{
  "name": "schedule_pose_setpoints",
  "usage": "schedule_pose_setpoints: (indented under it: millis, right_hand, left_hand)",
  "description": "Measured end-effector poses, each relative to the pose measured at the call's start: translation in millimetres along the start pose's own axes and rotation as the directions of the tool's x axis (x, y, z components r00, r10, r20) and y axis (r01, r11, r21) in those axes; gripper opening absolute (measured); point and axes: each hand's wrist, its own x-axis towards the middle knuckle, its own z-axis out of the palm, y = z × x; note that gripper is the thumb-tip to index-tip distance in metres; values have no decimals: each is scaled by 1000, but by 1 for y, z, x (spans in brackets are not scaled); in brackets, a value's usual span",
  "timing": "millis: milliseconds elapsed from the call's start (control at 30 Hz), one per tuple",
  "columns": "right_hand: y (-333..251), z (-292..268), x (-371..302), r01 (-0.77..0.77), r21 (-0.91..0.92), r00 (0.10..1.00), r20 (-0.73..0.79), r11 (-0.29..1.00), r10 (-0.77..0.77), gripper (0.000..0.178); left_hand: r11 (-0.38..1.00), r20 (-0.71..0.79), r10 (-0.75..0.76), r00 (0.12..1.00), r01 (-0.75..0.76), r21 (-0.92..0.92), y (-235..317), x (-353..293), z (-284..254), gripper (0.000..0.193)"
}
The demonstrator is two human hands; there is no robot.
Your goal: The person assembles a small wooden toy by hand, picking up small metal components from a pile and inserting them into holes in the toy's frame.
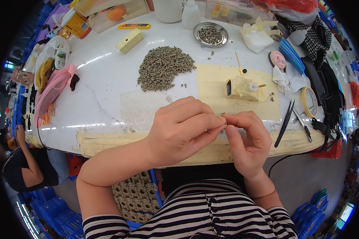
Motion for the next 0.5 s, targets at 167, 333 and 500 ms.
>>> schedule_pose_setpoints:
  millis: [167, 333, 500]
  right_hand:
    - [1, 0, -2, -27, 28, 999, -21, 999, 27, 15]
    - [2, 1, -2, 48, -21, 997, -58, 999, -49, 18]
    - [2, -1, -1, 106, -99, 994, -23, 989, -108, 20]
  left_hand:
    - [1000, -9, -25, 1000, 25, 12, 1, -2, 2, 23]
    - [999, -8, -42, 999, 42, 12, -1, 0, 1, 21]
    - [999, -17, -46, 999, 46, 11, -2, 1, 0, 21]
